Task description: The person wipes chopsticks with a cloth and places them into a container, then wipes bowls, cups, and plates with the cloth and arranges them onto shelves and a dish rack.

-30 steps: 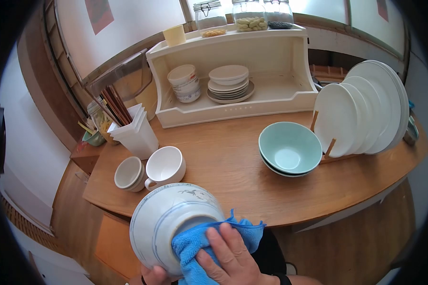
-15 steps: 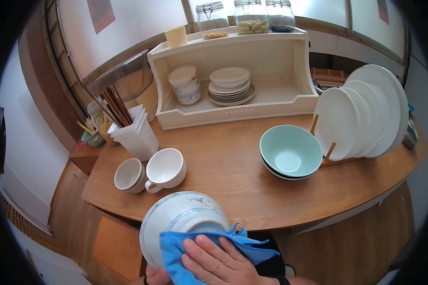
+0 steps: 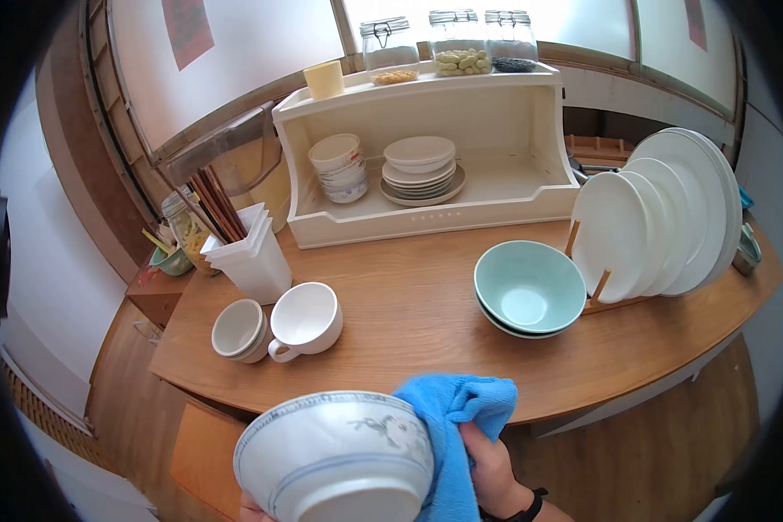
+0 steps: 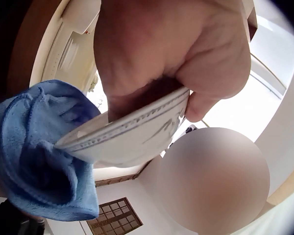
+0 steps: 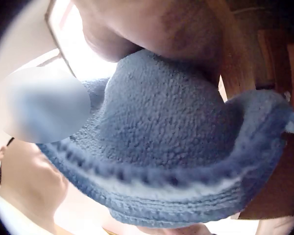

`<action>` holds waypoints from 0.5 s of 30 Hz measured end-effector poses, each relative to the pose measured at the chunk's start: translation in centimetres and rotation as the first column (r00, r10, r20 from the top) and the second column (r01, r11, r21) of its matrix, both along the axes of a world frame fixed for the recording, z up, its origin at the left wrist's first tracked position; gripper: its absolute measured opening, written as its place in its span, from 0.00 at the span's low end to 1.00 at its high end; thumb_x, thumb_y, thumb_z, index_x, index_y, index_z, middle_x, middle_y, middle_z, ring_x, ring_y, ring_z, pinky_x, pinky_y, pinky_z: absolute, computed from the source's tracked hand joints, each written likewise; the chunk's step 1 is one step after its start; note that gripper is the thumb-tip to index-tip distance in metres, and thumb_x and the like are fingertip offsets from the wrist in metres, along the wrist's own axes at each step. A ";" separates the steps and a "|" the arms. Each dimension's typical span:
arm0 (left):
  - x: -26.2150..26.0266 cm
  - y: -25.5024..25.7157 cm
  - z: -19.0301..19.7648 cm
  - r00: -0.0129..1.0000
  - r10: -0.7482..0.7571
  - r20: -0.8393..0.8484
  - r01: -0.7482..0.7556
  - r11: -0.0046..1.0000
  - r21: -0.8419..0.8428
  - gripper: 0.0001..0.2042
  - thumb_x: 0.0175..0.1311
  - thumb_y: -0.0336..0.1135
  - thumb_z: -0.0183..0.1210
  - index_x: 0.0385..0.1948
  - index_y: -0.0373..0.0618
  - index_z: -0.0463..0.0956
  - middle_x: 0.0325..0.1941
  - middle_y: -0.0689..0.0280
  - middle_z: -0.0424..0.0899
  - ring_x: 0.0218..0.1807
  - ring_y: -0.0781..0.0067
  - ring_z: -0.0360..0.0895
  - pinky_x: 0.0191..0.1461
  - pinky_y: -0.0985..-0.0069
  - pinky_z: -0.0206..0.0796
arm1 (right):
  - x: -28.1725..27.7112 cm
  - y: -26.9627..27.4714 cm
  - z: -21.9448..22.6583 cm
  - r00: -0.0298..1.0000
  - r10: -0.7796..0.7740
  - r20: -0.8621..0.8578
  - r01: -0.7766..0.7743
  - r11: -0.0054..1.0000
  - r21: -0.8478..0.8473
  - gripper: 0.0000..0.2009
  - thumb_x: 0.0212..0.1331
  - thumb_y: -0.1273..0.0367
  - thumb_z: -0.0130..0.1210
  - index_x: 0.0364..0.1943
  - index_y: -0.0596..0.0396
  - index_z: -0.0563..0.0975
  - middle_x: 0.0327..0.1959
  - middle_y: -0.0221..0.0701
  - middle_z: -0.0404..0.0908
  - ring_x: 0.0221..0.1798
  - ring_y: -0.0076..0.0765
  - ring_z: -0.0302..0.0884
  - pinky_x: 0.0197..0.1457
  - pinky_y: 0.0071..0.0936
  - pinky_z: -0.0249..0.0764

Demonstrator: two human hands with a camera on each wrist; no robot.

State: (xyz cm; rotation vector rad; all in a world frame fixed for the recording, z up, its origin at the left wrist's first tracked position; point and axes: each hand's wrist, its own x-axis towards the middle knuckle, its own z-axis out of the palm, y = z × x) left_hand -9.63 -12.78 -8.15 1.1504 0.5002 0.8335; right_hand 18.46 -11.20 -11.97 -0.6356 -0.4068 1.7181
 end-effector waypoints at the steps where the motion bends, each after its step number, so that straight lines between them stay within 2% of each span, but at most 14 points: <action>1: 0.0 0.2 -0.1 1.000 -0.005 0.008 0.005 1.000 0.009 0.33 0.63 0.44 0.59 0.63 0.32 0.59 0.62 0.56 0.72 0.60 0.64 0.71 0.60 0.71 0.64 | 0.0 0.1 -0.2 0.977 0.031 -0.212 -0.050 0.995 -0.083 0.26 0.62 0.62 0.57 0.62 0.55 0.66 0.61 0.37 0.71 0.63 0.36 0.68 0.69 0.36 0.61; 2: 0.0 0.3 -0.2 1.000 -0.012 0.016 0.012 1.000 0.017 0.33 0.63 0.44 0.59 0.63 0.32 0.59 0.62 0.56 0.72 0.60 0.64 0.71 0.60 0.71 0.64 | 0.1 -0.1 -0.1 0.976 0.032 -0.215 -0.051 0.995 -0.084 0.26 0.62 0.62 0.57 0.62 0.55 0.66 0.61 0.37 0.71 0.63 0.36 0.68 0.69 0.36 0.61; 4: 0.2 0.8 -0.6 0.999 -0.031 0.030 0.029 0.999 0.037 0.33 0.63 0.44 0.59 0.63 0.31 0.59 0.62 0.56 0.72 0.61 0.64 0.71 0.60 0.71 0.63 | 0.1 -0.6 0.9 0.942 0.058 -0.331 -0.022 0.994 0.111 0.27 0.59 0.63 0.60 0.61 0.55 0.67 0.58 0.34 0.73 0.60 0.35 0.70 0.67 0.38 0.63; 5: 0.3 1.1 -0.9 0.998 -0.040 0.039 0.038 0.998 0.048 0.33 0.63 0.44 0.59 0.63 0.31 0.59 0.62 0.56 0.71 0.61 0.64 0.71 0.61 0.71 0.63 | 0.5 -0.5 0.0 0.996 -0.010 -0.086 0.025 0.985 0.170 0.29 0.55 0.65 0.64 0.61 0.56 0.67 0.58 0.33 0.73 0.59 0.35 0.70 0.66 0.37 0.64; 6: 0.4 1.5 -1.2 0.998 -0.048 0.049 0.046 0.997 0.057 0.33 0.63 0.44 0.59 0.63 0.31 0.59 0.62 0.56 0.71 0.61 0.64 0.71 0.61 0.70 0.63 | 1.0 -0.7 0.1 0.996 -0.011 -0.086 0.025 0.985 0.170 0.29 0.55 0.65 0.64 0.61 0.56 0.67 0.58 0.33 0.73 0.59 0.35 0.70 0.66 0.37 0.64; 8: 0.7 2.2 -2.2 0.996 -0.059 0.072 0.054 0.995 0.078 0.32 0.63 0.44 0.59 0.63 0.31 0.59 0.62 0.56 0.71 0.61 0.64 0.70 0.61 0.70 0.63 | 1.7 -1.1 1.6 0.992 -0.106 0.073 0.078 0.949 0.307 0.29 0.52 0.68 0.66 0.59 0.57 0.69 0.56 0.32 0.75 0.57 0.33 0.72 0.65 0.36 0.65; 9: 1.1 2.3 -4.4 0.999 0.051 0.016 -0.052 0.998 0.026 0.38 0.63 0.51 0.58 0.66 0.32 0.55 0.64 0.54 0.69 0.64 0.63 0.68 0.64 0.67 0.60 | 1.6 -1.6 3.6 0.922 -0.265 0.283 0.116 0.885 0.451 0.22 0.50 0.69 0.67 0.50 0.59 0.75 0.47 0.31 0.80 0.50 0.32 0.76 0.58 0.33 0.71; 10: 2.1 2.4 -3.5 0.995 0.051 0.083 -0.047 0.998 -0.049 0.41 0.63 0.57 0.54 0.67 0.33 0.52 0.66 0.52 0.67 0.66 0.60 0.66 0.66 0.65 0.59 | 4.7 -0.2 2.5 0.748 0.070 0.660 -0.396 0.846 0.359 0.14 0.48 0.70 0.68 0.39 0.58 0.78 0.38 0.32 0.82 0.42 0.31 0.79 0.47 0.33 0.76; 11: 3.4 2.7 -1.6 0.987 0.056 0.148 -0.038 0.991 -0.125 0.44 0.63 0.63 0.51 0.69 0.35 0.49 0.68 0.50 0.64 0.68 0.56 0.64 0.68 0.63 0.57 | 3.0 -0.9 4.7 0.746 0.078 0.661 -0.404 0.842 0.357 0.14 0.48 0.70 0.68 0.39 0.58 0.78 0.38 0.32 0.82 0.42 0.31 0.79 0.47 0.33 0.76; 12: 4.9 3.2 0.9 0.975 0.014 0.222 0.031 0.979 -0.199 0.48 0.60 0.72 0.43 0.70 0.38 0.44 0.70 0.46 0.58 0.70 0.48 0.59 0.71 0.59 0.54 | -0.2 -2.8 8.2 0.816 -0.293 0.498 -0.182 0.687 0.703 0.14 0.51 0.69 0.61 0.41 0.60 0.78 0.40 0.36 0.82 0.43 0.40 0.80 0.49 0.36 0.75; 13: 4.4 3.8 0.7 0.959 -0.017 0.282 0.100 0.954 -0.283 0.49 0.58 0.74 0.41 0.70 0.40 0.45 0.71 0.44 0.57 0.70 0.43 0.58 0.71 0.56 0.52 | -1.9 -3.6 10.4 0.792 -0.577 0.199 0.044 0.379 0.924 0.15 0.55 0.68 0.54 0.44 0.62 0.78 0.42 0.41 0.82 0.43 0.49 0.81 0.51 0.40 0.75; 14: 4.3 4.0 0.8 0.927 0.019 0.374 0.133 0.917 -0.377 0.48 0.60 0.71 0.44 0.70 0.37 0.45 0.70 0.45 0.57 0.71 0.47 0.57 0.72 0.58 0.49 | 1.3 -1.2 8.9 0.676 -0.600 0.428 -0.433 0.147 0.889 0.10 0.51 0.70 0.57 0.36 0.59 0.79 0.31 0.33 0.82 0.30 0.37 0.79 0.39 0.31 0.77; 15: 4.5 3.8 2.4 0.903 0.069 0.423 0.159 0.863 -0.480 0.43 0.62 0.67 0.43 0.69 0.39 0.49 0.69 0.47 0.61 0.68 0.50 0.61 0.70 0.57 0.54 | 0.6 -1.6 9.3 0.604 -0.674 0.426 -0.511 0.083 0.855 0.08 0.51 0.70 0.57 0.35 0.58 0.79 0.31 0.32 0.81 0.31 0.35 0.79 0.40 0.30 0.77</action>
